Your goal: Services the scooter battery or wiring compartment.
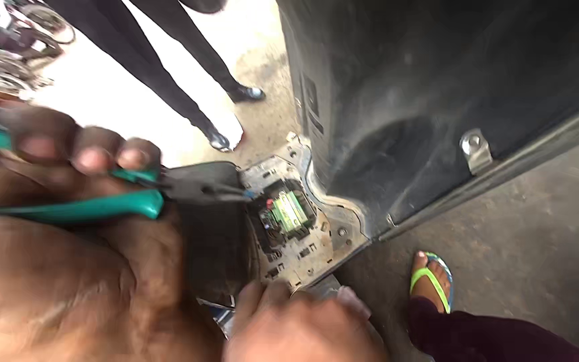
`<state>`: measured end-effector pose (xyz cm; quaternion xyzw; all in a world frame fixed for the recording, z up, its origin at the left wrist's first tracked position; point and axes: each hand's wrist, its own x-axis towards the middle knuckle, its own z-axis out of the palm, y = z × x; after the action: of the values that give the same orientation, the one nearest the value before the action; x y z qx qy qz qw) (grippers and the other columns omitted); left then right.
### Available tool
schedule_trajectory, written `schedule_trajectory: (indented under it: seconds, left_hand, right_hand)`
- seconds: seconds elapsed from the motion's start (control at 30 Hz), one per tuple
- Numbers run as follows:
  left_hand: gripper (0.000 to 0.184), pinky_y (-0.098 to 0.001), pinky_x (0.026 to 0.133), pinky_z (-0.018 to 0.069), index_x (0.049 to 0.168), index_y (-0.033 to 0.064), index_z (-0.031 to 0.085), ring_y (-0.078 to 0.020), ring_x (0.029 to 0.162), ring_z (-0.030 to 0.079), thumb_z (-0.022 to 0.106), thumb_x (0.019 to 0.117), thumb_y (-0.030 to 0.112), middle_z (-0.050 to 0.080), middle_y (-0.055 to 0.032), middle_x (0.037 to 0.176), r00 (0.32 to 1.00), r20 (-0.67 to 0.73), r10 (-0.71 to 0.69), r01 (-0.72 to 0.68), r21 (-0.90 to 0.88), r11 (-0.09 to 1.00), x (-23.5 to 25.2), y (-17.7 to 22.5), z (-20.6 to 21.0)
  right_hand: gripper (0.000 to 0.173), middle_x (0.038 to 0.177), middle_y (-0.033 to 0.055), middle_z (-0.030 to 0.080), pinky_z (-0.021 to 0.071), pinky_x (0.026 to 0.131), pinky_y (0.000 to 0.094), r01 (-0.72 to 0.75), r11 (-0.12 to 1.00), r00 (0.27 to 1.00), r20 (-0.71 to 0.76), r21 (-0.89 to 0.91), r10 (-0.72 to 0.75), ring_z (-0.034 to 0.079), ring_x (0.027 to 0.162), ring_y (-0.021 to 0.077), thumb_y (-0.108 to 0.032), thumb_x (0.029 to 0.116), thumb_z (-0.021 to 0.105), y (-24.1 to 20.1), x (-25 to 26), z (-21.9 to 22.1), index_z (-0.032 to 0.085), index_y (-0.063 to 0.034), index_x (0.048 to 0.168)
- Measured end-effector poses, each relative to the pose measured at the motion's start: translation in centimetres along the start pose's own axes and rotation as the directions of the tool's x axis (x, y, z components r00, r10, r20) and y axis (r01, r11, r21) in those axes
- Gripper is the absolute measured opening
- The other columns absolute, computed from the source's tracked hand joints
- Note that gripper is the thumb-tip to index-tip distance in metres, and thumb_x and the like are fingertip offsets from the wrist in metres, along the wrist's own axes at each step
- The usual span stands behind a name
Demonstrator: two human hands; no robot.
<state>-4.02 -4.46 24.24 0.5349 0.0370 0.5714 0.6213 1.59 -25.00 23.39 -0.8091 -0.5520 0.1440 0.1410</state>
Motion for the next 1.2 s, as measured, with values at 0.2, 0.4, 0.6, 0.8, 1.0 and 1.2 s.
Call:
schedule_trajectory:
  seconds: [0.2,0.4,0.6,0.8,1.0,1.2]
  left_hand:
    - [0.041,-0.0331,0.07,0.0547,0.094,0.0126,0.054,-0.0155,0.069,0.057,0.027,0.112,0.038,0.051,-0.0018,0.076,0.942,-0.293,-0.165,0.114,-0.181,0.977,-1.3,6.2,5.6]
    - [0.035,-0.0333,0.07,0.0555,0.092,0.015,0.055,-0.0135,0.067,0.057,0.04,0.11,0.04,0.051,0.0008,0.074,0.856,-0.469,-0.218,0.165,-0.154,0.974,-2.6,7.9,7.7]
    - [0.05,-0.0557,0.112,0.0462,0.147,0.0105,0.044,-0.0315,0.13,0.059,0.022,0.1136,0.041,0.06,-0.0127,0.138,0.925,-0.379,0.015,0.006,0.054,0.999,-3.6,10.3,6.8]
    - [0.032,-0.0243,0.058,0.0548,0.128,0.0177,0.054,-0.0101,0.067,0.061,0.028,0.1136,0.029,0.062,0.0012,0.093,0.971,-0.221,0.092,0.018,0.448,0.894,-5.3,9.5,7.2]
    - [0.028,-0.0261,0.05,0.051,0.118,0.0095,0.068,-0.0139,0.058,0.054,0.049,0.1076,0.027,0.059,-0.007,0.079,0.955,-0.148,-0.255,0.295,0.516,0.805,-7.7,6.3,7.5]
    - [0.018,-0.0243,0.05,0.0504,0.11,0.006,0.071,-0.0167,0.058,0.058,0.064,0.1011,0.019,0.065,-0.0133,0.08,0.942,0.001,-0.337,0.27,0.593,0.758,-8.7,4.8,8.2]
  right_hand:
    - [0.033,0.089,-0.0103,0.071,0.057,0.059,0.0344,0.187,0.862,0.937,-0.349,0.472,-0.012,0.066,0.07,0.0078,-0.043,0.1023,0.059,4.9,3.8,-0.1,0.066,-0.0244,0.129]
    - [0.014,0.082,-0.0168,0.068,0.0552,0.056,0.0271,0.326,0.643,0.921,-0.385,0.693,-0.053,0.064,0.068,0.0005,-0.035,0.1032,0.06,5.2,3.6,0.1,0.074,-0.032,0.105]
    - [0.019,0.091,0.0042,0.078,0.0615,0.067,0.0327,0.189,0.199,0.982,-0.187,0.962,-0.032,0.074,0.078,0.018,-0.024,0.1048,0.061,5.4,3.2,-1.2,0.077,-0.0135,0.105]
    - [0.021,0.092,0.0078,0.077,0.0603,0.067,0.0328,0.203,0.109,0.979,-0.203,0.973,-0.013,0.072,0.076,0.0198,-0.022,0.1051,0.061,5.8,2.7,-1.4,0.078,-0.0103,0.105]
    - [0.02,0.088,0.0089,0.076,0.0594,0.063,0.0315,0.24,0.086,0.969,-0.244,0.967,0.041,0.071,0.073,0.0199,-0.023,0.1047,0.062,6.1,2.4,-1.6,0.076,-0.0092,0.106]
    - [0.017,0.081,0.0034,0.073,0.0569,0.056,0.0294,0.311,0.21,0.945,-0.326,0.927,0.038,0.067,0.066,0.0163,-0.022,0.1033,0.064,6.2,2.3,-1.6,0.076,-0.0128,0.099]
